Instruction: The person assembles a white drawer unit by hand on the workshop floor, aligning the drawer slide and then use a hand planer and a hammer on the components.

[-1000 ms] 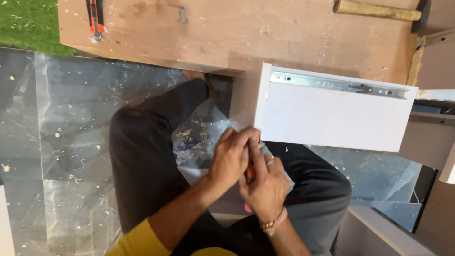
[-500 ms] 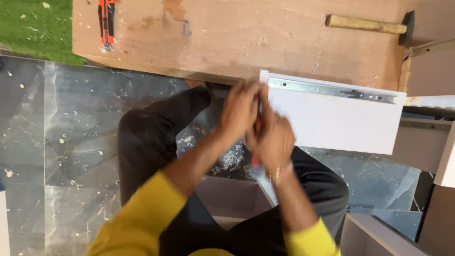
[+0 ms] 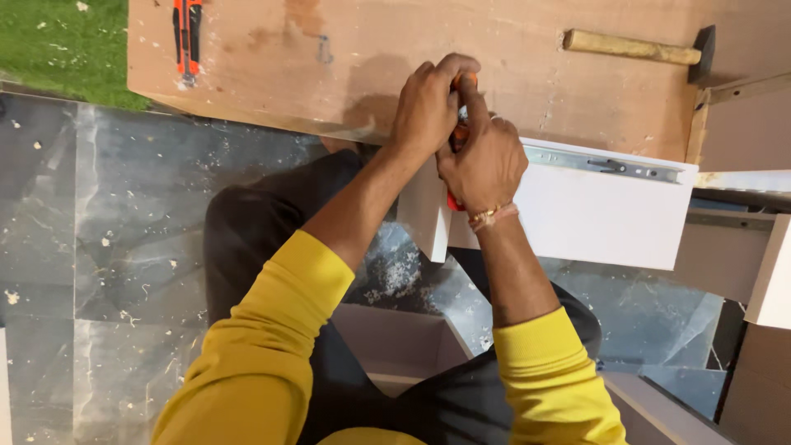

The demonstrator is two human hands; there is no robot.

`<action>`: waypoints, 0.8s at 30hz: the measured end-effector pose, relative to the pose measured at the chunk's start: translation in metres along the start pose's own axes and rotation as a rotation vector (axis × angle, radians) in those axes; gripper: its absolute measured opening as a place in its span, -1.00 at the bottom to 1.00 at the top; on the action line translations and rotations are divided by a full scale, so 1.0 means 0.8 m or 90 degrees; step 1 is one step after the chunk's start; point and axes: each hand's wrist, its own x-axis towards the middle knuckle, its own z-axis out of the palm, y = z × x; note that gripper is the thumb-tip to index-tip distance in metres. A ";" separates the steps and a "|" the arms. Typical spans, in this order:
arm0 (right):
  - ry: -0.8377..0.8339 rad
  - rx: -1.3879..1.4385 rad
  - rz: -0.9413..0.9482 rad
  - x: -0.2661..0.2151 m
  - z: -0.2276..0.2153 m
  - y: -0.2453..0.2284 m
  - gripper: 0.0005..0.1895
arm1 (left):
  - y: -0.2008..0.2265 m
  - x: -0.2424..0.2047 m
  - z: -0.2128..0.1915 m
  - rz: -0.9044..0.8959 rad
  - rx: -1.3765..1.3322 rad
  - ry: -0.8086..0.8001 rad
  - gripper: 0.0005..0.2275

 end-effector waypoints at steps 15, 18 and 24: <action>-0.109 0.042 0.053 -0.083 -0.006 -0.007 -0.26 | 0.017 -0.089 -0.010 -0.132 0.087 -0.110 -0.82; -0.027 0.045 0.019 -0.020 -0.001 -0.005 -0.29 | 0.002 -0.002 -0.002 -0.054 -0.003 -0.032 -0.77; -0.111 0.033 0.069 -0.129 -0.029 -0.027 -0.27 | 0.050 -0.141 -0.028 0.009 -0.003 0.010 -0.78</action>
